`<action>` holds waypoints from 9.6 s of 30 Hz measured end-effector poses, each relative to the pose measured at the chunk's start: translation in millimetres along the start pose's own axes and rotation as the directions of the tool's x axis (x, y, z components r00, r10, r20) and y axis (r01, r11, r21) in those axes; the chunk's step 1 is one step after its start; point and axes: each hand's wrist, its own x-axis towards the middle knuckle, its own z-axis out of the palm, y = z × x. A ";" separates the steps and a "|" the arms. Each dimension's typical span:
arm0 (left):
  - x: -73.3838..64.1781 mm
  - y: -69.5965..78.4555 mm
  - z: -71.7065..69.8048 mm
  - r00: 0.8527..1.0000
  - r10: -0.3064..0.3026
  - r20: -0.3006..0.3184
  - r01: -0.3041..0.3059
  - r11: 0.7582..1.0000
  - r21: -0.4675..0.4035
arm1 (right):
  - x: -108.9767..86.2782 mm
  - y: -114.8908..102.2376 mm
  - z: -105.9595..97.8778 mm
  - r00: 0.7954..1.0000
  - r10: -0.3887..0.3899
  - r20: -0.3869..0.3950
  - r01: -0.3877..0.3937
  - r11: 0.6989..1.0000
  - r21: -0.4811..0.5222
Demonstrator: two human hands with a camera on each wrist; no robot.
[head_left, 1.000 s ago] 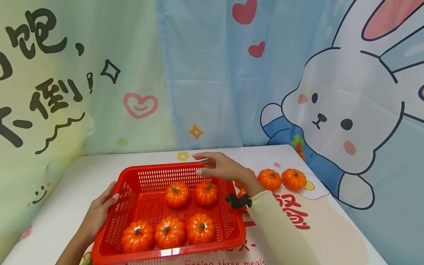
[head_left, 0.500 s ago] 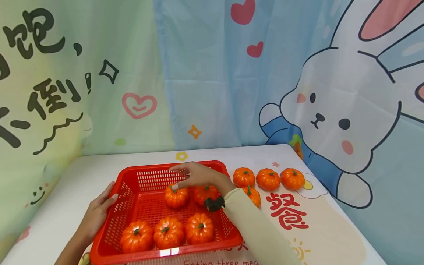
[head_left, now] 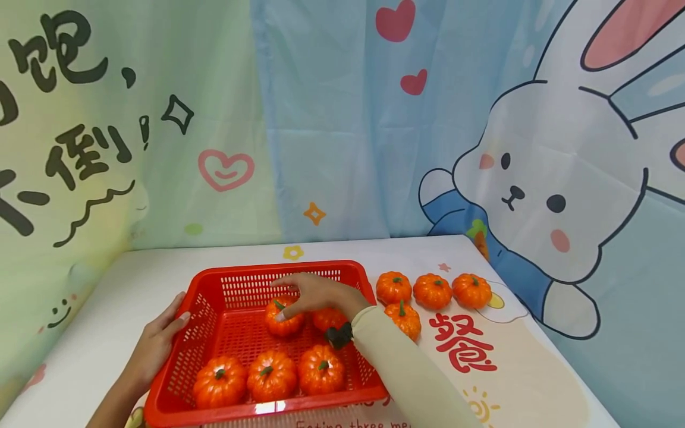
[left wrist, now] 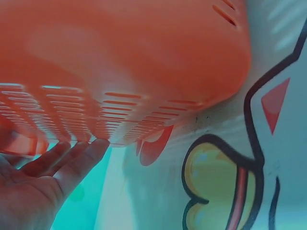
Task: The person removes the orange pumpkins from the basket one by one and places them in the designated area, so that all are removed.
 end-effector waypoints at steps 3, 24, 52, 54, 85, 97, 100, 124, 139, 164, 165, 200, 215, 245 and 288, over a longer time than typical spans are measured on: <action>-1.1 0.7 0.7 1.000 -0.002 -0.003 0.002 1.000 -0.003 | 0.7 2.6 3.2 0.999 0.024 0.022 -0.024 1.000 0.001; -1.7 1.0 2.3 1.000 0.010 -0.007 -0.010 1.000 -0.002 | 5.7 4.5 12.7 1.000 0.007 0.026 -0.003 0.987 -0.160; -1.4 2.2 1.6 1.000 -0.015 -0.004 0.015 1.000 0.012 | -15.7 -0.9 -9.3 0.998 -0.051 -0.031 0.049 0.997 -0.052; -1.3 2.5 1.8 1.000 -0.017 -0.003 0.017 1.000 0.014 | -18.7 -1.5 -11.4 0.996 -0.072 -0.044 0.069 0.996 -0.047; 1.1 0.8 4.5 0.999 -0.029 -0.015 0.030 0.999 0.037 | -77.9 -0.6 -34.4 0.955 -0.221 -0.199 0.233 0.972 0.038; 0.6 3.4 3.0 0.999 -0.034 -0.026 0.034 0.999 0.019 | -111.9 10.3 -40.2 0.924 -0.202 -0.323 0.235 0.970 0.066; 0.1 3.1 3.7 0.999 -0.042 -0.025 0.043 0.999 0.015 | -121.8 13.2 -40.3 0.920 -0.188 -0.344 0.231 0.969 0.089; 0.7 2.4 3.2 0.999 -0.036 -0.023 0.038 0.998 0.058 | -189.7 59.1 -35.6 0.853 -0.035 -0.521 0.141 0.976 0.166; -0.1 2.4 2.2 0.999 -0.027 -0.025 0.029 0.997 0.073 | -235.5 101.6 -31.2 0.799 0.106 -0.592 -0.056 0.993 0.103; 0.1 2.5 2.2 1.000 -0.015 -0.017 0.016 0.999 0.040 | -258.2 153.2 -26.7 0.793 0.249 -0.556 -0.289 0.957 0.017; 0.3 2.7 2.3 1.000 -0.014 -0.017 0.015 0.999 0.038 | -258.4 155.7 -26.0 0.796 0.262 -0.546 -0.296 0.955 0.027; -1.2 3.2 3.2 1.000 -0.010 -0.020 0.011 0.998 0.064 | -253.4 143.0 -25.7 0.784 0.184 -0.593 -0.295 0.951 -0.095; -1.1 2.1 1.4 0.999 -0.037 -0.033 0.039 0.998 0.057 | -216.7 89.7 -36.2 0.766 0.038 -0.642 -0.092 0.994 -0.051; 1.2 2.5 3.5 0.999 -0.048 -0.024 0.049 0.999 0.012 | -145.2 22.7 -54.7 0.894 -0.087 -0.440 0.118 0.992 0.043; -0.1 2.8 3.2 0.999 -0.030 -0.020 0.030 1.000 -0.011 | -42.0 25.9 -24.3 0.985 0.167 0.041 -0.161 0.980 -0.117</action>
